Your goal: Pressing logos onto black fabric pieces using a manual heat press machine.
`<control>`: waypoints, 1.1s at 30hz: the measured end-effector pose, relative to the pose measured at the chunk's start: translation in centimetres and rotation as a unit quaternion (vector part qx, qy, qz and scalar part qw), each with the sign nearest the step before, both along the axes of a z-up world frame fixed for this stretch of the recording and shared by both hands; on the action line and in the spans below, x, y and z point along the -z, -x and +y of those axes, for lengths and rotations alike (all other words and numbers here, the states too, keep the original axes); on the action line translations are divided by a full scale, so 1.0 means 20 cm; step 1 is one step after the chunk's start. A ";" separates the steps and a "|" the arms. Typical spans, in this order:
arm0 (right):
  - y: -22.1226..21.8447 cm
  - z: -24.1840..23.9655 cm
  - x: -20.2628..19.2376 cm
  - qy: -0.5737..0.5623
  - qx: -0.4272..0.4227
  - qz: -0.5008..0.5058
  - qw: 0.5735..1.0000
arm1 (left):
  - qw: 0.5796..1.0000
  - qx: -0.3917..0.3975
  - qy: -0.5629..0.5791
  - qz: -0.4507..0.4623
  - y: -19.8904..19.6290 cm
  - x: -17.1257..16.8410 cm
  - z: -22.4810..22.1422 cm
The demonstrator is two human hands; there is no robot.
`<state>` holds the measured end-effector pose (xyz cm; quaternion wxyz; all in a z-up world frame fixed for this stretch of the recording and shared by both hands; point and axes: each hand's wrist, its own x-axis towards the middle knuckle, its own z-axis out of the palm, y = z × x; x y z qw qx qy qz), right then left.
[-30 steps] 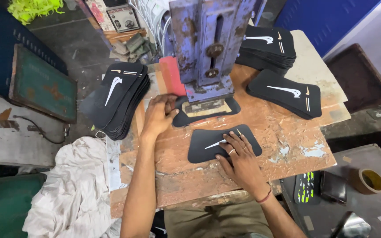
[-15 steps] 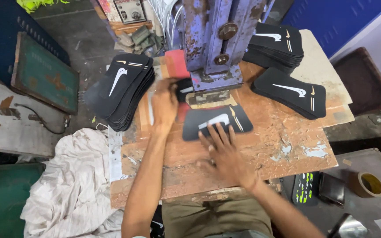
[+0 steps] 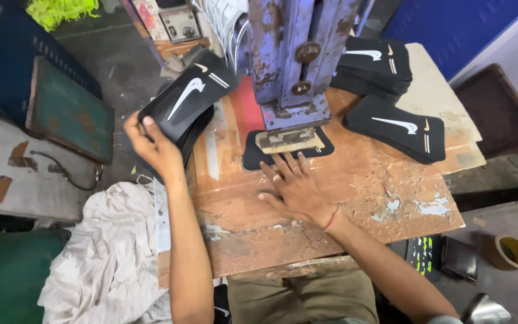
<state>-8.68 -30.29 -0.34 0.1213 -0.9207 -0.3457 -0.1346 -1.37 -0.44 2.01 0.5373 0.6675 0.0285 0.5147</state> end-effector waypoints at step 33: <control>0.34 -0.23 0.47 -0.118 -0.038 0.058 0.991 | 0.978 -0.198 -0.061 0.004 0.07 -0.05 0.05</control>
